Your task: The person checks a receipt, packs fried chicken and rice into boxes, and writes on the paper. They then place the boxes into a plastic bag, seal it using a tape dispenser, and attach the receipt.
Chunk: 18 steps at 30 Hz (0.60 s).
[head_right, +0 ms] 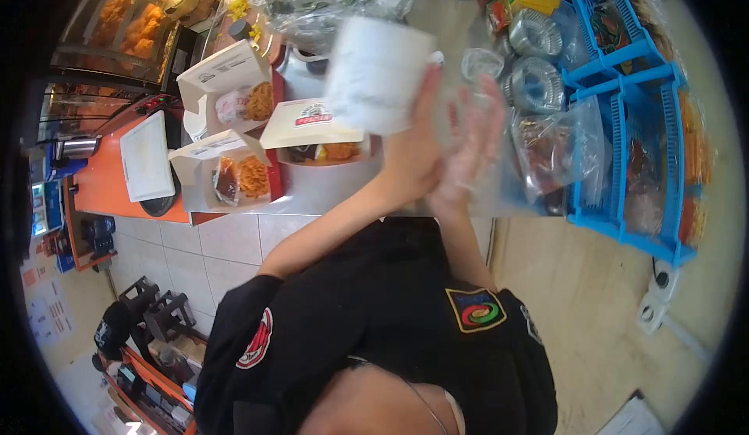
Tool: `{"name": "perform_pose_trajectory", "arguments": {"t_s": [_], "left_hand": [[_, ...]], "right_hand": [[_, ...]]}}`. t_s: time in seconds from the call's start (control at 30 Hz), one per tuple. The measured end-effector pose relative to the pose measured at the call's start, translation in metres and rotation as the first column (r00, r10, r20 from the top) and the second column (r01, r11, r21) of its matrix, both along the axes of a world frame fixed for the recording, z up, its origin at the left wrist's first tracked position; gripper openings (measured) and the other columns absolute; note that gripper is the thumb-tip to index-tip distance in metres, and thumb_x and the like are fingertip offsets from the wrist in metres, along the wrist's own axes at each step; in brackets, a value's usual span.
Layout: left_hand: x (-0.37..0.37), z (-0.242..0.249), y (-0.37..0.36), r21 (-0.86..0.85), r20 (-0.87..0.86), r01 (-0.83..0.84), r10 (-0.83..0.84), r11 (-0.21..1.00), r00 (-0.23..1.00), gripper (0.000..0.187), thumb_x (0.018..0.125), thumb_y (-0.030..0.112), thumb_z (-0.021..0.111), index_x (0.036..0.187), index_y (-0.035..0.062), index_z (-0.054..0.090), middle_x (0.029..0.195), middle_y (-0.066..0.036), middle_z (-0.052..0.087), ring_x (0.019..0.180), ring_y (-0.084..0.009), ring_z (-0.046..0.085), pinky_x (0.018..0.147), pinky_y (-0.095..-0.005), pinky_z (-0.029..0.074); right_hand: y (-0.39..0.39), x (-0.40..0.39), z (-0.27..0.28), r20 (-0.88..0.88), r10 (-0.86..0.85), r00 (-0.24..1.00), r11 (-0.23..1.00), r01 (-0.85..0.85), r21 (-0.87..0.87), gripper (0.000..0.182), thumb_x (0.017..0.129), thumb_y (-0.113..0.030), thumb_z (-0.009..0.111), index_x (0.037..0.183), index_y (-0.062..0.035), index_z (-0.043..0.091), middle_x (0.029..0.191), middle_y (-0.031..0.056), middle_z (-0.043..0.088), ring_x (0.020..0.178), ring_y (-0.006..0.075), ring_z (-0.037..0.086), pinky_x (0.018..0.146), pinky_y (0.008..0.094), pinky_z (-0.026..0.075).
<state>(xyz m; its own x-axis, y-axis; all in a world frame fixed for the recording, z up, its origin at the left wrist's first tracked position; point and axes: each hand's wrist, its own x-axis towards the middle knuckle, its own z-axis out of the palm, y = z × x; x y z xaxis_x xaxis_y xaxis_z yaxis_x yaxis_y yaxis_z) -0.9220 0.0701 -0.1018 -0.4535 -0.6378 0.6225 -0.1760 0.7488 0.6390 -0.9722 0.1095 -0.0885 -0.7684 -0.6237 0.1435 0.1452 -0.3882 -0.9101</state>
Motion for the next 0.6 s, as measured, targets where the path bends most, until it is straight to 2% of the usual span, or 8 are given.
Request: {"name": "perform_pose_trajectory", "arguments": {"t_s": [0.17, 0.27, 0.33, 0.4, 0.43, 0.53, 0.57, 0.6], "left_hand": [[-0.117, -0.041, -0.010, 0.034, 0.109, 0.062, -0.065, 0.997, 0.992, 0.073, 0.069, 0.012, 0.058, 0.133, -0.0032, 0.027, 0.124, -0.025, 0.040, 0.115, -0.0404, 0.039, 0.091, -0.0480, 0.034], [-0.143, -0.053, -0.011, 0.040, 0.219, 0.120, -0.126, 0.992, 0.968, 0.072, 0.071, 0.016, 0.056, 0.135, 0.0007, 0.027, 0.124, -0.024, 0.041, 0.112, -0.0397, 0.041, 0.093, -0.0489, 0.033], [-0.162, -0.066, -0.025, -0.435, 0.286, -0.027, 0.166, 0.900, 0.944, 0.068, 0.071, 0.016, 0.056, 0.133, 0.0005, 0.031, 0.125, -0.023, 0.041, 0.110, -0.0375, 0.043, 0.095, -0.0495, 0.032], [-0.169, -0.050, -0.065, 0.075, 0.813, 0.029, -0.078, 0.997, 0.577, 0.065, 0.067, 0.009, 0.059, 0.128, -0.0015, 0.037, 0.120, -0.021, 0.043, 0.108, -0.0351, 0.045, 0.096, -0.0472, 0.034], [-0.167, -0.068, -0.076, -0.361, 0.456, -0.264, 0.416, 0.894, 0.787, 0.071, 0.062, 0.007, 0.063, 0.127, -0.0037, 0.035, 0.112, -0.020, 0.045, 0.105, -0.0346, 0.046, 0.095, -0.0453, 0.036], [-0.157, -0.071, -0.093, -0.255, 0.497, -0.166, 0.277, 0.952, 0.822, 0.080, 0.060, 0.009, 0.068, 0.128, -0.0057, 0.030, 0.112, -0.021, 0.045, 0.104, -0.0348, 0.047, 0.095, -0.0452, 0.036], [-0.140, -0.044, -0.095, -0.134, 0.704, -0.077, 0.150, 0.988, 0.694, 0.090, 0.059, 0.017, 0.073, 0.131, -0.0062, 0.024, 0.122, -0.024, 0.040, 0.111, -0.0360, 0.043, 0.093, -0.0426, 0.038], [-0.125, -0.037, -0.102, -0.054, 0.607, -0.043, 0.068, 0.998, 0.792, 0.087, 0.062, 0.019, 0.073, 0.131, -0.0053, 0.026, 0.123, -0.025, 0.040, 0.112, -0.0359, 0.043, 0.090, -0.0411, 0.041]], "right_hand": [[0.027, -0.067, -0.043, 0.127, -0.092, 0.988, 0.995, 0.086, 0.051, 0.044, 0.092, -0.019, 0.039, 0.132, -0.0020, 0.029, 0.134, 0.0085, 0.035, 0.124, 0.0210, 0.032, 0.104, 0.0356, 0.026], [0.044, -0.099, -0.059, 0.386, 0.007, 0.922, 1.000, -0.007, 0.000, 0.044, 0.092, -0.015, 0.037, 0.133, -0.0006, 0.028, 0.135, 0.0101, 0.033, 0.126, 0.0210, 0.031, 0.105, 0.0356, 0.023], [0.056, -0.106, -0.061, 0.418, 0.144, 0.897, 0.989, -0.114, -0.097, 0.046, 0.091, -0.013, 0.038, 0.133, -0.0002, 0.027, 0.137, 0.0114, 0.032, 0.127, 0.0243, 0.029, 0.107, 0.0373, 0.022], [0.071, -0.093, -0.038, 0.474, 0.329, 0.817, 0.942, -0.322, -0.098, 0.049, 0.089, -0.015, 0.041, 0.133, 0.0004, 0.025, 0.137, 0.0113, 0.032, 0.126, 0.0246, 0.032, 0.105, 0.0380, 0.024], [0.073, -0.089, -0.030, 0.519, 0.481, 0.707, 0.859, -0.499, -0.115, 0.053, 0.088, -0.016, 0.044, 0.134, 0.0011, 0.024, 0.137, 0.0113, 0.032, 0.124, 0.0248, 0.034, 0.104, 0.0386, 0.025], [0.042, -0.119, -0.075, 0.300, 0.639, 0.708, 0.731, -0.680, 0.048, 0.045, 0.086, -0.012, 0.044, 0.127, 0.0024, 0.036, 0.131, 0.0131, 0.040, 0.115, 0.0246, 0.045, 0.099, 0.0385, 0.034], [0.015, -0.126, -0.094, 0.343, 0.495, 0.798, 0.825, -0.556, 0.102, 0.040, 0.084, -0.009, 0.044, 0.123, 0.0021, 0.042, 0.126, 0.0131, 0.044, 0.108, 0.0232, 0.049, 0.095, 0.0371, 0.037], [-0.013, -0.132, -0.113, 0.378, 0.332, 0.864, 0.894, -0.416, 0.164, 0.037, 0.083, -0.006, 0.044, 0.118, 0.0019, 0.048, 0.122, 0.0132, 0.048, 0.102, 0.0218, 0.053, 0.091, 0.0357, 0.041]]}}
